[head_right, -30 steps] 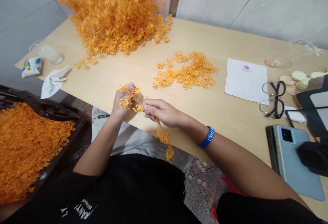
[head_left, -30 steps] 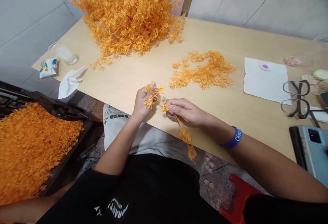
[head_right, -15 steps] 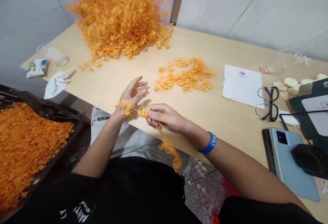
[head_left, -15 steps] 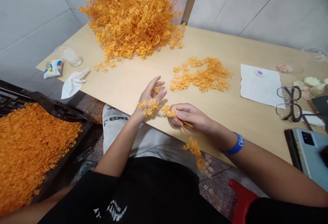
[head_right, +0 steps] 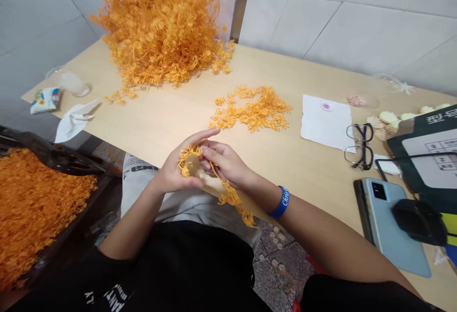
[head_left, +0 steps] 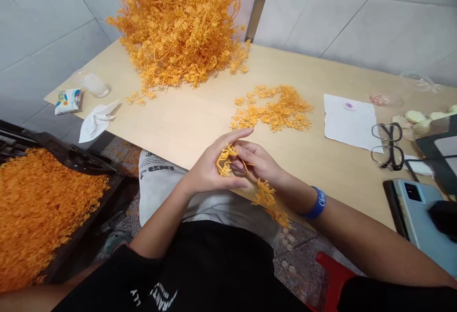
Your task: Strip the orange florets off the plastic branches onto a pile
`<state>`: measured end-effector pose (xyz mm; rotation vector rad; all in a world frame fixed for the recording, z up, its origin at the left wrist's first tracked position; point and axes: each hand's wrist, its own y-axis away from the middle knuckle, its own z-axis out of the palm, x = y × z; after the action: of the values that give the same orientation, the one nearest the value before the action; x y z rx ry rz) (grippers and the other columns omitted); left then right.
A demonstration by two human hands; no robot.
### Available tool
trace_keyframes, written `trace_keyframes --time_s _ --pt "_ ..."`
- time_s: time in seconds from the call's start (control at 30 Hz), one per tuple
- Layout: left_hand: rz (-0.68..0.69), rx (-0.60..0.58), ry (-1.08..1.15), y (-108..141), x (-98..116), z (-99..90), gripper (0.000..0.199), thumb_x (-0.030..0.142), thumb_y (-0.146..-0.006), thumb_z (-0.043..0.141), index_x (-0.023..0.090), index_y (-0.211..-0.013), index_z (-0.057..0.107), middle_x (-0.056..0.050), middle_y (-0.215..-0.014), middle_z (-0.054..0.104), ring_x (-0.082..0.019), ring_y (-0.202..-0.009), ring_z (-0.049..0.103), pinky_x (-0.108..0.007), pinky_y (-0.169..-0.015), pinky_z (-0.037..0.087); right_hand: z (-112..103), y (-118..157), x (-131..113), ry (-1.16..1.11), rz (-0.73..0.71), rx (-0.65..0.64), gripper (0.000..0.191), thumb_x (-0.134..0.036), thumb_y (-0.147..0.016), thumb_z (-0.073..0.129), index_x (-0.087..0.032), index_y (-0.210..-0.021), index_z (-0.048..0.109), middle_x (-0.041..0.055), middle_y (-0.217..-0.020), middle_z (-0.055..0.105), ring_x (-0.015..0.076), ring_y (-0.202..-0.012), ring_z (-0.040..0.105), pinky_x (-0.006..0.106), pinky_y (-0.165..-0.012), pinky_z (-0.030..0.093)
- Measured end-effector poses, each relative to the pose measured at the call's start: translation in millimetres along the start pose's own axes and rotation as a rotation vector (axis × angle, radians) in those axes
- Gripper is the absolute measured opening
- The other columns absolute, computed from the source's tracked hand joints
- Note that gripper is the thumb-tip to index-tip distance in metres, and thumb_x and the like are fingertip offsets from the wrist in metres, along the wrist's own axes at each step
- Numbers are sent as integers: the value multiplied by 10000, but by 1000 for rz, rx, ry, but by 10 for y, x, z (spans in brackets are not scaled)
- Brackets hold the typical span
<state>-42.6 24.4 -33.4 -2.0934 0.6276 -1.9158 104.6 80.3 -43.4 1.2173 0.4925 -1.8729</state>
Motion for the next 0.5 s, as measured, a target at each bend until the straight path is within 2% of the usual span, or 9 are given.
trace_keyframes --time_s 0.03,0.1,0.13,0.2,0.27,0.4,0.5 --pt "14 77 -77 1 33 32 628 550 -754 724 203 -1263 605 -132 -1321 617 -253 -1227 579 -360 -1027 474 22 16 -8 28 -5 -10 410 -548 -806 680 -182 -730 513 -60 -523 448 70 -450 363 222 -444 268" --pt "-7 252 -208 11 89 59 280 424 -889 615 181 -1012 682 -87 -1031 714 -175 -993 660 -288 -881 516 80 58 -23 97 -22 -69 414 -554 -830 648 -175 -719 525 -49 -538 462 76 -473 379 230 -465 284" --pt "-33 328 -256 21 112 53 256 396 -935 548 175 -907 675 -58 -878 705 -137 -838 658 -251 -775 516 114 82 -30 135 -32 -120 412 -545 -846 633 -171 -708 527 -42 -553 471 77 -487 389 233 -478 293" --pt "-97 417 -322 49 147 10 312 397 -967 487 174 -800 628 2 -646 600 -85 -580 549 -208 -578 442 180 127 -37 208 -59 -206 403 -508 -881 602 -166 -685 519 -29 -591 485 80 -525 413 236 -514 320" --pt "-151 461 -346 74 173 -53 334 423 -966 481 179 -764 587 41 -540 487 -66 -464 426 -204 -481 350 231 157 -39 255 -91 -234 390 -478 -905 575 -167 -681 508 -30 -614 474 80 -548 413 234 -533 331" --pt "-215 538 -328 56 205 -144 410 465 -967 462 180 -676 513 56 -471 415 -59 -407 356 -209 -441 295 271 166 -60 371 -181 -244 345 -395 -936 529 -172 -676 483 -44 -622 408 76 -562 365 222 -531 306" --pt "-243 532 -278 3 155 -235 441 508 -942 489 179 -649 502 56 -465 381 -60 -405 340 -211 -426 271 281 179 -110 487 -294 -274 327 -315 -950 493 -179 -654 452 -50 -601 385 73 -551 346 221 -524 295"
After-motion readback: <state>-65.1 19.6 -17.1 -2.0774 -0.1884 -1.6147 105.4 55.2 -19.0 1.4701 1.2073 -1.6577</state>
